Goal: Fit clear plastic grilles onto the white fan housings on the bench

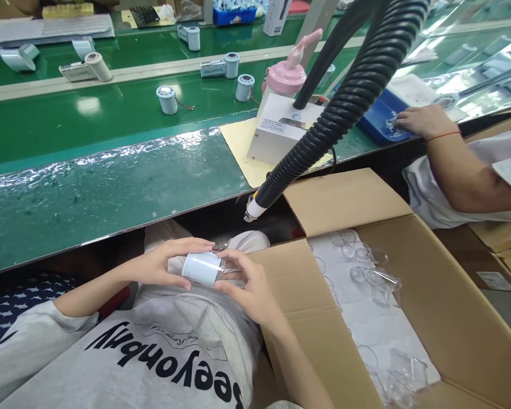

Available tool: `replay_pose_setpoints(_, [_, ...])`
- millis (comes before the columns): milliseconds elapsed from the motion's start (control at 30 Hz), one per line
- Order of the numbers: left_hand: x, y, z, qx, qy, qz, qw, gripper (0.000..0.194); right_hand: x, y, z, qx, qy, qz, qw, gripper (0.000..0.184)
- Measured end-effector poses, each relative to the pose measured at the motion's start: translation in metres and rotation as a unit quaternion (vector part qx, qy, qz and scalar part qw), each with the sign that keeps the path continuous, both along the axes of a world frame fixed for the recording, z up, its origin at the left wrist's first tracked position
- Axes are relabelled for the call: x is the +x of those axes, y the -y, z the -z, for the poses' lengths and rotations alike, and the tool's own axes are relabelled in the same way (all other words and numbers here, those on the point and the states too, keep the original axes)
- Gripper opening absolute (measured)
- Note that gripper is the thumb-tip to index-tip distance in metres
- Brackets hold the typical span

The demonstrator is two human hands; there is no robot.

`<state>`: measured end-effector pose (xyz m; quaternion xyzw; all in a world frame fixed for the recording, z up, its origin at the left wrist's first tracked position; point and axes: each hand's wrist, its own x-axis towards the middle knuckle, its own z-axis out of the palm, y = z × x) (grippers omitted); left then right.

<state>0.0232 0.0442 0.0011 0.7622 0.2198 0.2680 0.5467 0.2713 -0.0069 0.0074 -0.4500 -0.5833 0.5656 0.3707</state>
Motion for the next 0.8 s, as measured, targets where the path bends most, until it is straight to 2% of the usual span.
replay_pose_setpoints(200, [-0.001,0.001,0.000,-0.003,-0.009,-0.001,1.000,0.072,-0.002,-0.001,0.003,-0.053,-0.032,-0.004,0.998,0.048])
replay_pose_setpoints(367, [-0.002,0.002,0.000,0.012,-0.001,0.001,1.000,0.073,-0.006,-0.002,0.003,-0.084,-0.052,-0.001,0.995,0.045])
replay_pose_setpoints(633, [-0.003,0.003,0.002,0.026,0.016,0.006,1.000,0.075,-0.013,0.000,0.008,-0.200,-0.122,0.020,0.972,0.050])
replay_pose_setpoints(800, [-0.002,0.002,0.004,0.028,0.031,0.013,0.999,0.078,-0.014,0.000,0.014,-0.242,-0.138,0.003,0.960,0.058])
